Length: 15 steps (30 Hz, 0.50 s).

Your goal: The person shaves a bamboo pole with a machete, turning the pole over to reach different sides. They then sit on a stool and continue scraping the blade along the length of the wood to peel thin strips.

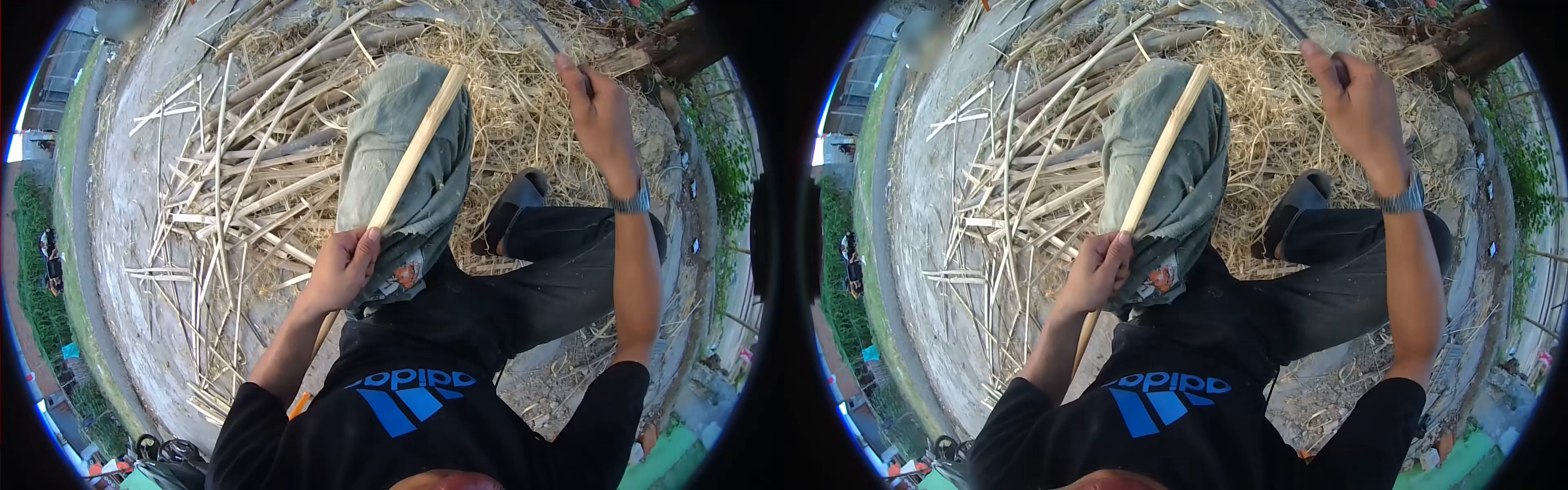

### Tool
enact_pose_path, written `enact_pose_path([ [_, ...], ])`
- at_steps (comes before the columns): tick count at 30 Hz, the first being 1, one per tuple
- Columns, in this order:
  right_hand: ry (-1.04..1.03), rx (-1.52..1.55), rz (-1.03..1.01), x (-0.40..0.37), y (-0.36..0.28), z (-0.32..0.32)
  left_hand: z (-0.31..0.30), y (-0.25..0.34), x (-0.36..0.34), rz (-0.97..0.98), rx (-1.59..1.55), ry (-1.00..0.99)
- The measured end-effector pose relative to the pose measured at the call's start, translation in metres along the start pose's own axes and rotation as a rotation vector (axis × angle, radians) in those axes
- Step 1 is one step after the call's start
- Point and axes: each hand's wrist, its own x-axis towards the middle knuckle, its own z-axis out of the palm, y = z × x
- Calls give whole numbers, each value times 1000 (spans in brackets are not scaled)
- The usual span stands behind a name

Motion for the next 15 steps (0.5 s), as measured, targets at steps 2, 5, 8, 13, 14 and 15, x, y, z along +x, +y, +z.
enact_pose_path([
  [2, -49, 57, 23, -25, -22, 3, -1, 1, 2, -14, -9, -4],
  [5, -173, 88, 29, -56, -49, 10, -1, 3, 3, -17, -71, -40],
  [8, -256, 32, -57, -74, -64, 25, 9, 3, 1, 42, 75, 42],
  [13, -264, -17, -131, -68, -57, 48, 29, 6, 2, 252, 475, 350],
  [14, -256, -58, -117, -69, -61, 50, 31, 3, 6, 289, 471, 380],
  [15, -257, -59, -121, -74, -63, 50, 33, 0, 5, 290, 468, 383],
])
